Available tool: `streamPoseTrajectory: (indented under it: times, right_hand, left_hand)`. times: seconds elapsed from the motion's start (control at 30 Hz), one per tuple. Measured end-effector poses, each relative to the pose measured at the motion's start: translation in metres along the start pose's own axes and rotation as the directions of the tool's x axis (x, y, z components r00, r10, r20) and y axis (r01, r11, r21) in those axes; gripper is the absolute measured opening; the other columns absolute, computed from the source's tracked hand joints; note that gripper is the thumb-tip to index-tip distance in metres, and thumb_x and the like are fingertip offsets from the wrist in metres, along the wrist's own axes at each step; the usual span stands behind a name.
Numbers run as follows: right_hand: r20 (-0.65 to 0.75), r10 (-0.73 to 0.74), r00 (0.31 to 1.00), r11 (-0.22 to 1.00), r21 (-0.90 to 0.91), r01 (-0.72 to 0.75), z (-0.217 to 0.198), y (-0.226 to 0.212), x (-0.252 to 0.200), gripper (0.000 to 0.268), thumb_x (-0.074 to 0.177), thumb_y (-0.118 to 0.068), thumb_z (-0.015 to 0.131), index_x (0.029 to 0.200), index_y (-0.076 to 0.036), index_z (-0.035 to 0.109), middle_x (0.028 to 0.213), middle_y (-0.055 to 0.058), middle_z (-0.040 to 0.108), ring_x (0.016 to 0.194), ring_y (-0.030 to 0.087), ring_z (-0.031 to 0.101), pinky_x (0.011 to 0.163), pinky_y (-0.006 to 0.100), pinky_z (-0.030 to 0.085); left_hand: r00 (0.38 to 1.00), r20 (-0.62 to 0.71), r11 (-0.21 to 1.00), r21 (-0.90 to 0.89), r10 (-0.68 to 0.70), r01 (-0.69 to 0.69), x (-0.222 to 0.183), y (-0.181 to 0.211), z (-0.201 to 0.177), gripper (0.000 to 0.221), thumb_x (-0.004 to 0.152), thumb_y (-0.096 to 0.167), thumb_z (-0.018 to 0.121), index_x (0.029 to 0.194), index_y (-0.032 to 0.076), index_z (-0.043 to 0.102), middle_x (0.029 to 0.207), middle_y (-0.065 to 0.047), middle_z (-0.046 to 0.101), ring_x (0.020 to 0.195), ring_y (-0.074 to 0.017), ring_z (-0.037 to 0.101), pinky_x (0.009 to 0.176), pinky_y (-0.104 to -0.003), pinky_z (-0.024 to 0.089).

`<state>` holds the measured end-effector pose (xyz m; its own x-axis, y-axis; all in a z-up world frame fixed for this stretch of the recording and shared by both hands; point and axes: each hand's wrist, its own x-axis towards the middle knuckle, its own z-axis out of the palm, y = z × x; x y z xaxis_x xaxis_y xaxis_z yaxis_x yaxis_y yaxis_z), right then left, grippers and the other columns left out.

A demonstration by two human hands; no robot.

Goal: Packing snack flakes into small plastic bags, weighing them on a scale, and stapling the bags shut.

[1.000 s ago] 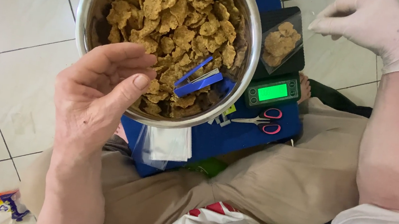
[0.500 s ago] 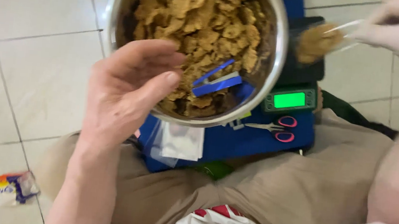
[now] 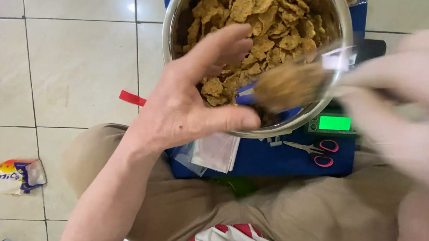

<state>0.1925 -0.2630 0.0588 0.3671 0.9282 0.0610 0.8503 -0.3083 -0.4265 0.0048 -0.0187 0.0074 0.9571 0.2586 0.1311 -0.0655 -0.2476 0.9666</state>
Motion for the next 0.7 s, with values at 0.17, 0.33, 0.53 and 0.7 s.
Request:
streamPoseTrajectory:
  times: [0.17, 0.33, 0.53, 0.7]
  right_hand:
    - [-0.035, -0.033, 0.999, 0.998, 0.045, 0.035, 0.008, -0.038, 0.032, 0.014, 0.099, 0.019, 0.079, 0.110, 0.015, 0.071, 0.093, 0.022, 0.062, 0.070, 0.025, 0.057, 0.061, 0.032, 0.048]
    - [-0.057, -0.069, 0.996, 0.995, 0.065, 0.073, 0.009, -0.059, 0.059, 0.015, 0.103, 0.021, 0.081, 0.116, 0.019, 0.074, 0.097, 0.023, 0.066, 0.075, 0.026, 0.060, 0.064, 0.033, 0.049]
    - [-0.026, -0.225, 0.974, 0.974, -0.026, 0.224, 0.039, -0.051, 0.102, 0.012, 0.098, 0.008, 0.081, 0.110, 0.010, 0.078, 0.099, 0.018, 0.072, 0.081, 0.029, 0.064, 0.071, 0.037, 0.050]
    - [0.164, -0.319, 0.933, 0.869, -0.341, 0.357, 0.107, -0.030, 0.118, 0.008, 0.084, -0.024, 0.071, 0.086, -0.016, 0.074, 0.086, 0.004, 0.070, 0.077, 0.031, 0.068, 0.068, 0.042, 0.053]
  left_hand:
    - [0.983, 0.139, 0.987, -0.096, -0.119, 0.133, 0.001, 0.007, -0.009, 0.058, 0.076, 0.009, 0.087, 0.125, -0.010, 0.063, 0.108, -0.014, 0.077, 0.091, -0.0173, 0.072, 0.083, -0.026, 0.061]
    - [0.997, 0.021, 0.930, -0.360, -0.068, 0.071, -0.008, 0.000, -0.024, 0.038, 0.087, -0.001, 0.082, 0.121, -0.001, 0.065, 0.106, -0.012, 0.075, 0.089, -0.0165, 0.074, 0.085, -0.025, 0.065]
    - [0.975, -0.208, 0.892, -0.452, -0.077, -0.026, -0.014, 0.005, -0.049, 0.038, 0.093, -0.005, 0.082, 0.126, 0.000, 0.064, 0.108, -0.005, 0.073, 0.090, -0.0086, 0.065, 0.087, -0.020, 0.056]
    - [0.967, -0.244, 0.884, -0.464, -0.076, -0.048, -0.014, 0.011, -0.055, 0.036, 0.094, 0.000, 0.083, 0.125, 0.001, 0.065, 0.104, -0.003, 0.072, 0.090, -0.0078, 0.065, 0.089, -0.020, 0.055]
